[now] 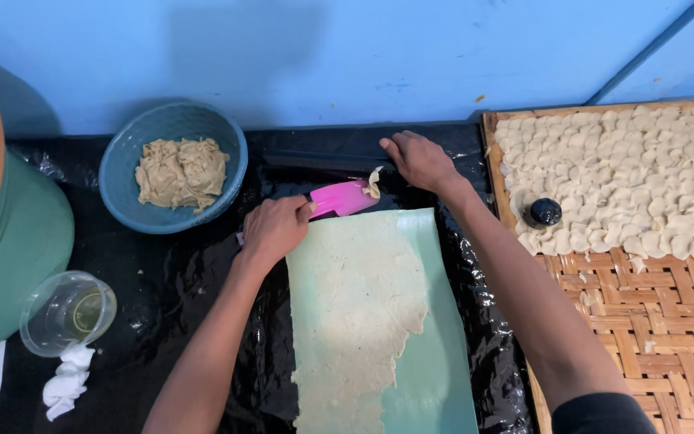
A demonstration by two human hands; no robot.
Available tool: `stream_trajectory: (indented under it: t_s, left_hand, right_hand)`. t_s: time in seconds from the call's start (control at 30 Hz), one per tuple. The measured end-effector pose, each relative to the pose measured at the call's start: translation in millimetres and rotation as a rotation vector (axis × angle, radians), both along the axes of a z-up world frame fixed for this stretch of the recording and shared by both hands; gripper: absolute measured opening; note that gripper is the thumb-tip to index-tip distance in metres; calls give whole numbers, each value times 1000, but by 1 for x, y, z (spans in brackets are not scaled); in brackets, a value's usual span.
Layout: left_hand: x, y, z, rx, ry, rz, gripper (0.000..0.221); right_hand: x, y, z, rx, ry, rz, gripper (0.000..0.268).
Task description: The recorder is rolling out dough on a plastic sheet and then using a spatula to transfer it or clean the surface in a production environment.
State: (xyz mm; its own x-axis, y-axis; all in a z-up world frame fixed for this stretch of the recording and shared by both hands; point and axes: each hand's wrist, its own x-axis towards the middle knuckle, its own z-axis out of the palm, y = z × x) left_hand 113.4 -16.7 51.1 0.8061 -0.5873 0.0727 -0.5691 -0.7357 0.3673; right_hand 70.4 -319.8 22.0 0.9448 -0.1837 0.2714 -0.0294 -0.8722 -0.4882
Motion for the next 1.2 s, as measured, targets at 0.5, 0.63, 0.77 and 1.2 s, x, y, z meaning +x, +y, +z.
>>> stream_trajectory:
  t_s: [0.5, 0.63, 0.77, 1.2]
  left_hand:
    - [-7, -5, -2, -155, -75, -44, 26]
    - [-6, -6, -2, -185, -35, -56, 29]
    - [-5, 2, -6, -266, 26, -120, 28]
    - [-37, 73, 33, -413, 116, -7, 28]
  right_hand:
    - [-1, -7, -9, 38, -20, 9, 33]
    - [2, -21, -29, 134, -89, 101, 26]
    - [-16, 2, -47, 166, -230, 64, 18]
    - [-35, 23, 27, -227, 199, 196, 71]
